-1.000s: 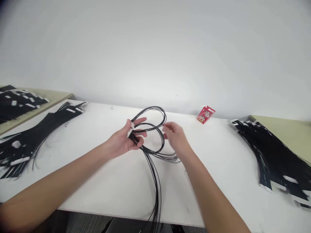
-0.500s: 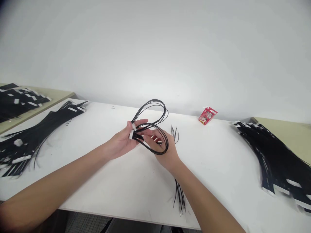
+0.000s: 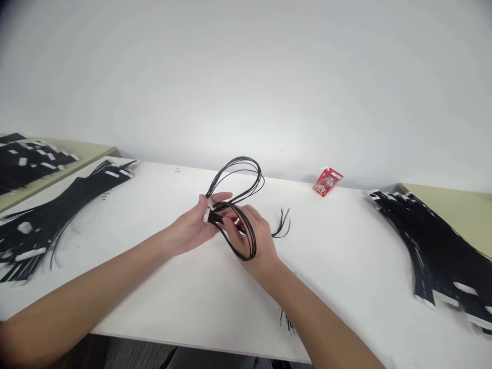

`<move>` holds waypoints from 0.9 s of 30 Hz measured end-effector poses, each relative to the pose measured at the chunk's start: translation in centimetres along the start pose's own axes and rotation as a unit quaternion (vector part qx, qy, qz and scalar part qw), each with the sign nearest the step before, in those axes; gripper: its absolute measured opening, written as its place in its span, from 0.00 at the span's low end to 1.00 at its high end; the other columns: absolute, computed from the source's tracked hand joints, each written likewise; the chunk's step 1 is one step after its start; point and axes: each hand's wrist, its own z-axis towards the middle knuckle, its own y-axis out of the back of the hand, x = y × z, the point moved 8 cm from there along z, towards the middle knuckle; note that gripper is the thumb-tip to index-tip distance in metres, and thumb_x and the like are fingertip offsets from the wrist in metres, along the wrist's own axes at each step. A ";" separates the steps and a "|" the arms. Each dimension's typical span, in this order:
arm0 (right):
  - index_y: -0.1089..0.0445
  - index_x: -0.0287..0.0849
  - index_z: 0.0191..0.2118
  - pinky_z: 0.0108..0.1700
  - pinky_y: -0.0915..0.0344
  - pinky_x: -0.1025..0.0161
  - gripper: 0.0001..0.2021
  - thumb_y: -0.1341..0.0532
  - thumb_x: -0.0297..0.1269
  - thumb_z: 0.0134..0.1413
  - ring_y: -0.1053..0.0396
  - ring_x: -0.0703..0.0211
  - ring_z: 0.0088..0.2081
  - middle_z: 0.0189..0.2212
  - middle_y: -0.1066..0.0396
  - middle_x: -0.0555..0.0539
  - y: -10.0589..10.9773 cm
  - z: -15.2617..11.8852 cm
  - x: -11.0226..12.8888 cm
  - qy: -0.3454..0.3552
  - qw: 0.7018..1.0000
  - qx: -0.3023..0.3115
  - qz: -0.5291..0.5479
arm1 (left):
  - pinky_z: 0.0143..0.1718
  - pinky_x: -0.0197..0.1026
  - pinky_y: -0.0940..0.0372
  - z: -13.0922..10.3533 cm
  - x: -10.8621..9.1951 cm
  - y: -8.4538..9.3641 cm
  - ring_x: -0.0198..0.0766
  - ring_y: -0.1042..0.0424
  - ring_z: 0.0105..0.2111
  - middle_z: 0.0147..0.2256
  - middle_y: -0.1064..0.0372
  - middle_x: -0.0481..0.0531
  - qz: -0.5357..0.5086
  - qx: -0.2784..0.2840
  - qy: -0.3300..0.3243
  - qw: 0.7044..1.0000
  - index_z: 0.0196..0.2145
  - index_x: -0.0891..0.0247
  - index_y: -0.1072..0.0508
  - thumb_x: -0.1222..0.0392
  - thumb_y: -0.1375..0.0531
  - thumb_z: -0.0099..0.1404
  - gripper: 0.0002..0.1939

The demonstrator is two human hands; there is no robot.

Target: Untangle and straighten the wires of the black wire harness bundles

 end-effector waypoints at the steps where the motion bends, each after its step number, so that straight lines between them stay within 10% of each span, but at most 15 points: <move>1: 0.30 0.43 0.38 0.35 0.34 0.63 0.06 0.44 0.34 0.59 0.33 0.62 0.31 0.36 0.28 0.47 0.0 -0.1 0.1 0.003 1.000 -0.003 0.004 | 0.56 0.51 0.47 0.0 0.0 0.0 0.45 0.34 0.52 0.47 0.28 0.57 -0.001 0.000 0.000 1.000 0.52 0.56 0.30 0.38 0.51 0.66 0.26; 9: 0.34 0.42 0.36 0.30 0.38 0.63 0.10 0.47 0.43 0.61 0.35 0.61 0.28 0.30 0.30 0.47 -1.0 -0.6 -1.7 -0.132 0.988 0.021 0.074 | 0.53 0.47 0.44 0.0 0.1 -0.1 0.42 0.33 0.49 0.48 0.29 0.55 0.010 0.021 -0.001 1.000 0.50 0.54 0.28 0.39 0.52 0.66 0.25; 18: 0.35 0.43 0.34 0.27 0.47 0.65 0.09 0.40 0.43 0.55 0.43 0.64 0.23 0.20 0.40 0.53 1.4 0.0 -0.2 -0.077 0.990 -0.017 -0.118 | 0.50 0.43 0.40 0.2 0.2 0.4 0.39 0.30 0.47 0.45 0.28 0.53 -0.067 -0.024 -0.007 0.997 0.47 0.56 0.28 0.41 0.50 0.67 0.22; 22: 0.35 0.44 0.35 0.23 0.52 0.68 0.11 0.35 0.42 0.50 0.50 0.69 0.20 0.17 0.46 0.57 2.9 0.7 -0.9 -0.169 0.982 0.063 0.048 | 0.49 0.45 0.37 0.2 0.4 0.9 0.37 0.27 0.40 0.44 0.29 0.52 -0.093 -0.056 0.017 0.994 0.47 0.56 0.29 0.40 0.49 0.66 0.22; 27: 0.31 0.45 0.37 0.22 0.48 0.67 0.06 0.40 0.39 0.56 0.48 0.69 0.19 0.20 0.43 0.55 5.5 1.2 -0.8 -0.219 0.902 0.124 0.350 | 0.45 0.46 0.36 0.1 0.4 1.3 0.37 0.26 0.34 0.44 0.30 0.53 -0.074 -0.075 0.030 0.994 0.48 0.56 0.30 0.39 0.49 0.65 0.23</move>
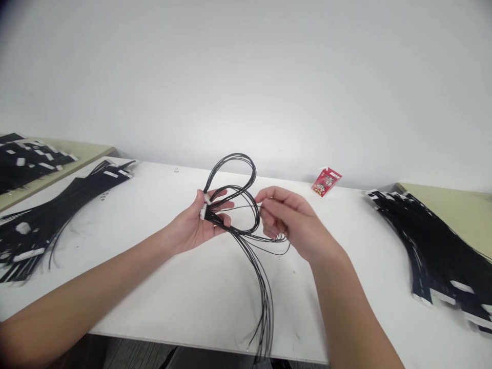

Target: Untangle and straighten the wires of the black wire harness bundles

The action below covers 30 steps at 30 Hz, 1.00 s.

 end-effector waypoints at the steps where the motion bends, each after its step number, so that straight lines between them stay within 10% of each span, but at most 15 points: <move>1: 0.30 0.45 0.35 0.23 0.45 0.66 0.05 0.40 0.39 0.55 0.45 0.68 0.19 0.20 0.41 0.54 0.4 -0.1 0.5 0.015 0.999 0.005 0.050 | 0.45 0.47 0.36 0.0 0.1 0.0 0.37 0.27 0.34 0.44 0.30 0.53 0.002 0.000 0.004 1.000 0.48 0.56 0.30 0.39 0.49 0.65 0.23; 16: 0.28 0.47 0.32 0.47 0.27 0.64 0.09 0.33 0.46 0.50 0.29 0.70 0.33 0.29 0.33 0.56 2.2 0.7 0.9 0.171 0.937 -0.162 0.258 | 0.41 0.47 0.42 -0.2 1.0 -1.0 0.42 0.29 0.33 0.25 0.38 0.48 0.072 0.059 0.040 0.995 0.47 0.64 0.33 0.40 0.49 0.67 0.25; 21: 0.24 0.47 0.34 0.19 0.39 0.71 0.07 0.31 0.41 0.48 0.45 0.73 0.18 0.20 0.41 0.57 1.8 0.1 1.4 0.184 0.961 -0.152 0.137 | 0.41 0.47 0.43 -0.1 1.3 -0.8 0.39 0.30 0.30 0.23 0.45 0.44 0.101 0.068 0.054 0.991 0.48 0.61 0.33 0.37 0.51 0.65 0.26; 30: 0.22 0.44 0.28 0.21 0.51 0.66 0.05 0.35 0.32 0.51 0.46 0.70 0.20 0.17 0.38 0.53 -0.3 -0.1 1.2 0.202 0.961 -0.126 -0.143 | 0.45 0.47 0.44 -0.5 1.2 -1.4 0.38 0.33 0.31 0.24 0.48 0.44 0.157 0.111 0.058 0.980 0.53 0.62 0.34 0.37 0.57 0.68 0.30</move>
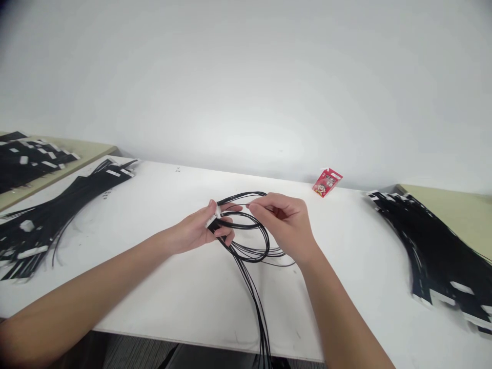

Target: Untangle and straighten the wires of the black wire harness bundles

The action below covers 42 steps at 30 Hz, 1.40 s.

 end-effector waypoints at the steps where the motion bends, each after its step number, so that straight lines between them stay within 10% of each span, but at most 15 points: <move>1: 0.22 0.45 0.29 0.21 0.51 0.66 0.05 0.35 0.32 0.52 0.46 0.69 0.20 0.17 0.39 0.53 0.0 0.0 0.0 0.001 1.000 0.000 0.001 | 0.45 0.47 0.44 0.0 0.0 -0.1 0.38 0.33 0.31 0.24 0.48 0.44 0.004 0.007 -0.001 1.000 0.54 0.61 0.34 0.37 0.57 0.68 0.30; 22: 0.32 0.41 0.21 0.22 0.52 0.66 0.06 0.40 0.25 0.44 0.49 0.69 0.21 0.18 0.42 0.54 0.0 -0.3 -0.1 -0.020 0.990 0.000 -0.142 | 0.44 0.47 0.44 -0.4 -0.5 -1.0 0.40 0.34 0.31 0.22 0.48 0.44 0.041 0.044 0.005 0.998 0.61 0.59 0.39 0.37 0.57 0.67 0.33; 31: 0.34 0.42 0.26 0.21 0.50 0.67 0.08 0.42 0.21 0.46 0.50 0.68 0.21 0.20 0.43 0.52 -1.6 -1.7 3.7 0.313 0.876 0.000 -0.366 | 0.49 0.50 0.45 -0.5 0.3 -0.4 0.40 0.33 0.33 0.23 0.46 0.45 0.069 0.030 0.052 0.996 0.62 0.58 0.39 0.39 0.58 0.69 0.31; 42: 0.26 0.43 0.36 0.23 0.43 0.67 0.05 0.40 0.28 0.57 0.40 0.67 0.23 0.24 0.34 0.50 -2.9 -1.3 1.8 0.245 0.928 0.089 -0.265 | 0.49 0.49 0.44 -0.5 0.5 -0.7 0.40 0.34 0.33 0.23 0.44 0.47 0.108 0.038 0.067 0.991 0.56 0.58 0.32 0.38 0.58 0.68 0.31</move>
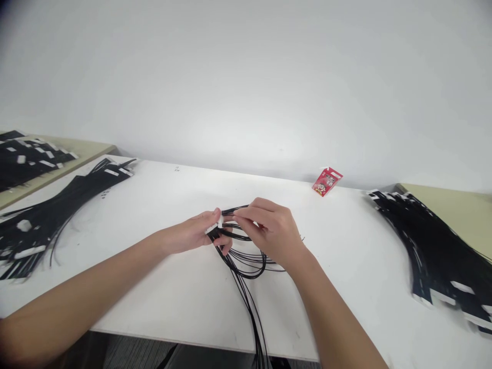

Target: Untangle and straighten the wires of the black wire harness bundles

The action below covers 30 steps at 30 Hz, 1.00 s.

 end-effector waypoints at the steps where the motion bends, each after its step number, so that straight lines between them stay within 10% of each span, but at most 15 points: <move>1: 0.26 0.43 0.36 0.23 0.43 0.66 0.06 0.39 0.28 0.57 0.40 0.67 0.23 0.25 0.34 0.50 -0.1 -0.1 -0.1 -0.004 1.000 0.005 0.004 | 0.49 0.49 0.44 0.0 0.0 0.0 0.40 0.34 0.32 0.23 0.45 0.46 -0.001 0.000 -0.003 1.000 0.55 0.59 0.31 0.39 0.58 0.69 0.31; 12: 0.27 0.45 0.37 0.24 0.39 0.66 0.06 0.41 0.30 0.60 0.37 0.66 0.25 0.28 0.32 0.49 -0.7 -0.2 -0.8 -0.011 1.000 0.026 -0.002 | 0.45 0.47 0.43 0.1 -0.2 -0.1 0.39 0.34 0.31 0.23 0.47 0.45 -0.031 0.012 -0.016 0.999 0.50 0.62 0.30 0.39 0.57 0.69 0.29; 19: 0.31 0.46 0.44 0.38 0.31 0.59 0.16 0.32 0.38 0.49 0.34 0.57 0.40 0.41 0.34 0.44 2.1 0.0 -2.6 -0.092 0.987 -0.102 -0.082 | 0.31 0.40 0.48 0.5 0.1 1.7 0.38 0.32 0.30 0.29 0.38 0.50 -0.112 -0.051 -0.043 0.991 0.61 0.59 0.40 0.37 0.55 0.67 0.33; 23: 0.36 0.43 0.32 0.31 0.37 0.62 0.18 0.29 0.45 0.41 0.40 0.61 0.30 0.30 0.36 0.50 2.6 -0.8 -4.6 -0.206 0.963 -0.142 -0.098 | 0.29 0.39 0.48 0.5 -0.2 2.5 0.38 0.32 0.30 0.32 0.34 0.54 -0.161 -0.084 -0.071 0.981 0.59 0.59 0.37 0.38 0.53 0.67 0.31; 30: 0.33 0.40 0.26 0.25 0.44 0.68 0.13 0.35 0.45 0.51 0.41 0.65 0.24 0.22 0.35 0.51 -2.8 -1.3 -4.9 -0.274 0.951 0.071 0.121 | 0.32 0.38 0.41 0.3 -0.7 2.8 0.39 0.33 0.40 0.51 0.34 0.59 -0.207 -0.127 -0.096 0.965 0.54 0.55 0.31 0.40 0.49 0.66 0.26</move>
